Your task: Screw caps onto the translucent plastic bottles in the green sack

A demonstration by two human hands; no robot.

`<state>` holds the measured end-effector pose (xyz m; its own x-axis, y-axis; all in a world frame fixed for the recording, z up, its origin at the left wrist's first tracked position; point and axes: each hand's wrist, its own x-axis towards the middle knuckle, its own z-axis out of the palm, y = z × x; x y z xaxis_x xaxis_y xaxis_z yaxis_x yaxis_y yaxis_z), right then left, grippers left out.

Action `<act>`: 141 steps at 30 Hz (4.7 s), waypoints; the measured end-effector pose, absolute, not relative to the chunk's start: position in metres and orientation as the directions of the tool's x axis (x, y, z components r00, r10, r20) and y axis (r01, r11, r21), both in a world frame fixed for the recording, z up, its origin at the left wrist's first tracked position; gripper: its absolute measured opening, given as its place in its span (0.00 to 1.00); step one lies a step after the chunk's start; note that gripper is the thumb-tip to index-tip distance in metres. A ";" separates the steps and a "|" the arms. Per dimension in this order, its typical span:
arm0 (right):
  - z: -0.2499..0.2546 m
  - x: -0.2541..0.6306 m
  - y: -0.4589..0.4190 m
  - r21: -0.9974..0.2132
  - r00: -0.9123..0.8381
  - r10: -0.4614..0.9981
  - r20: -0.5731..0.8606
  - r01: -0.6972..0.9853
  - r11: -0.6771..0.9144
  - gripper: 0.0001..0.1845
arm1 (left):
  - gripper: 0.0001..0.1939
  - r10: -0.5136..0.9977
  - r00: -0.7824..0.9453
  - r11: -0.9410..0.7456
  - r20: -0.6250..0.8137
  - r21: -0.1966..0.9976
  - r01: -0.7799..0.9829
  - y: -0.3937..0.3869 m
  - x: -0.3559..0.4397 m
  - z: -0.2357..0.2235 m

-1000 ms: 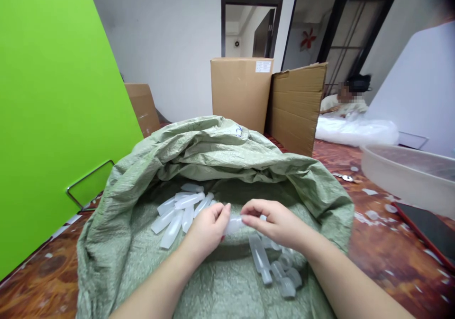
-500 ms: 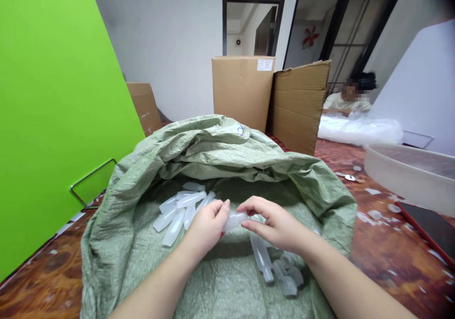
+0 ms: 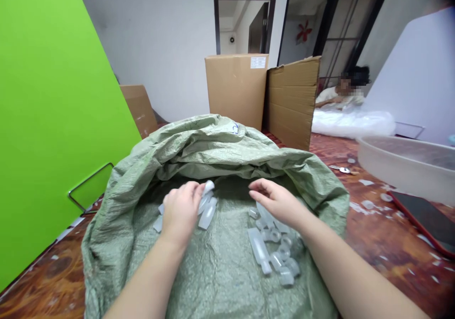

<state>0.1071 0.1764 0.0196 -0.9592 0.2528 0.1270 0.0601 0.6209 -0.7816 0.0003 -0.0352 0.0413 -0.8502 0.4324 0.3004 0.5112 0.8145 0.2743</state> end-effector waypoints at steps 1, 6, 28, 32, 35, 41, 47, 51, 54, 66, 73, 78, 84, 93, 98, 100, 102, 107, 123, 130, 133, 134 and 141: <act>0.022 0.109 0.185 -0.720 -0.962 0.267 0.057 0.145 0.679 0.10 | 0.21 0.385 -0.865 0.858 0.321 0.222 0.464 -0.038 -0.005 0.042; 0.025 0.115 0.199 -0.531 -0.994 0.109 0.005 0.090 0.843 0.09 | 0.21 0.245 -0.867 0.945 0.435 0.093 0.314 -0.037 -0.015 0.032; 0.024 0.111 0.162 -0.968 -0.953 0.223 0.204 -0.162 0.194 0.16 | 0.11 0.953 -0.283 0.189 0.105 0.525 0.830 -0.007 0.055 0.021; 0.032 0.117 0.161 -0.956 -0.955 0.133 0.266 -0.243 0.166 0.14 | 0.12 0.834 -0.535 0.310 0.137 0.687 0.658 -0.012 0.045 0.021; 0.035 0.120 0.156 -0.896 -0.938 0.058 0.341 -0.306 0.321 0.12 | 0.10 0.776 -0.624 0.347 0.095 0.762 0.547 -0.014 0.041 0.022; 0.032 0.121 0.148 -0.852 -0.917 -0.032 0.398 -0.382 0.356 0.10 | 0.12 0.705 -0.704 0.505 -0.080 0.753 0.421 -0.013 0.041 0.028; 0.031 0.122 0.144 -0.679 -0.833 -0.122 0.540 -0.517 0.522 0.10 | 0.06 0.711 -0.693 0.525 -0.116 0.743 0.415 -0.016 0.037 0.029; 0.033 0.123 0.143 -0.577 -0.816 -0.290 0.499 -0.563 0.592 0.12 | 0.05 0.720 -0.686 0.569 -0.106 0.657 0.495 -0.018 0.036 0.027; 0.031 0.122 0.144 -0.588 -0.898 -0.242 0.367 -0.426 0.687 0.10 | 0.09 0.720 -0.685 0.612 -0.112 0.568 0.551 -0.019 0.035 0.025; 0.028 0.120 0.141 -0.658 -0.931 -0.202 0.304 -0.358 0.662 0.09 | 0.13 0.813 -0.575 0.467 -0.094 0.695 0.546 -0.020 0.034 0.021; 0.024 0.117 0.140 -0.637 -0.965 -0.041 0.257 -0.202 0.744 0.19 | 0.18 0.714 -0.699 0.601 -0.046 0.554 0.577 -0.018 0.030 0.021; 0.027 0.118 0.141 -0.634 -0.978 -0.043 0.205 -0.166 0.755 0.16 | 0.20 0.752 -0.657 0.590 -0.047 0.491 0.641 -0.017 0.032 0.018; 0.027 0.117 0.138 -0.636 -0.965 -0.175 0.197 -0.261 0.726 0.14 | 0.20 0.728 -0.684 0.600 -0.041 0.521 0.608 -0.016 0.032 0.017; 0.024 0.116 0.134 -0.668 -0.965 -0.116 0.237 -0.248 0.702 0.17 | 0.20 0.721 -0.692 0.600 -0.040 0.536 0.594 -0.017 0.030 0.020; 0.024 0.116 0.133 -0.727 -0.993 0.016 0.120 -0.077 0.682 0.14 | 0.20 0.733 -0.680 0.576 -0.034 0.563 0.593 -0.017 0.031 0.017; 0.024 0.117 0.133 -0.718 -0.969 -0.101 0.226 -0.236 0.654 0.15 | 0.21 0.731 -0.682 0.565 -0.027 0.585 0.582 -0.017 0.031 0.017; 0.024 0.117 0.133 -0.695 -0.949 -0.168 0.268 -0.311 0.648 0.14 | 0.19 0.734 -0.679 0.557 -0.023 0.592 0.582 -0.017 0.030 0.018; 0.019 0.114 0.125 -0.733 -0.973 -0.017 0.228 -0.183 0.655 0.09 | 0.16 0.734 -0.679 0.556 0.025 0.552 0.621 -0.017 0.031 0.019; 0.044 0.129 0.187 -0.608 -1.000 0.002 0.002 0.001 0.794 0.04 | 0.29 0.186 -0.845 0.978 0.500 -0.016 0.206 -0.032 0.000 0.017; 0.035 0.134 0.173 -0.336 -0.971 0.006 -0.238 0.088 0.938 0.11 | 0.28 0.364 -0.748 0.896 0.555 0.009 0.443 -0.020 0.003 0.002; 0.036 0.135 0.168 -0.333 -0.977 -0.056 -0.207 0.016 0.943 0.08 | 0.23 0.532 -0.700 0.782 0.477 0.041 0.622 -0.018 0.012 0.005; 0.038 0.135 0.170 -0.386 -0.982 -0.077 -0.174 -0.004 0.923 0.07 | 0.22 0.588 -0.671 0.733 0.452 0.053 0.678 -0.019 0.016 0.006; 0.050 0.129 0.203 -0.889 -0.975 0.217 0.049 0.056 0.455 0.08 | 0.22 0.875 -0.449 0.433 0.180 0.122 0.893 -0.005 0.041 0.015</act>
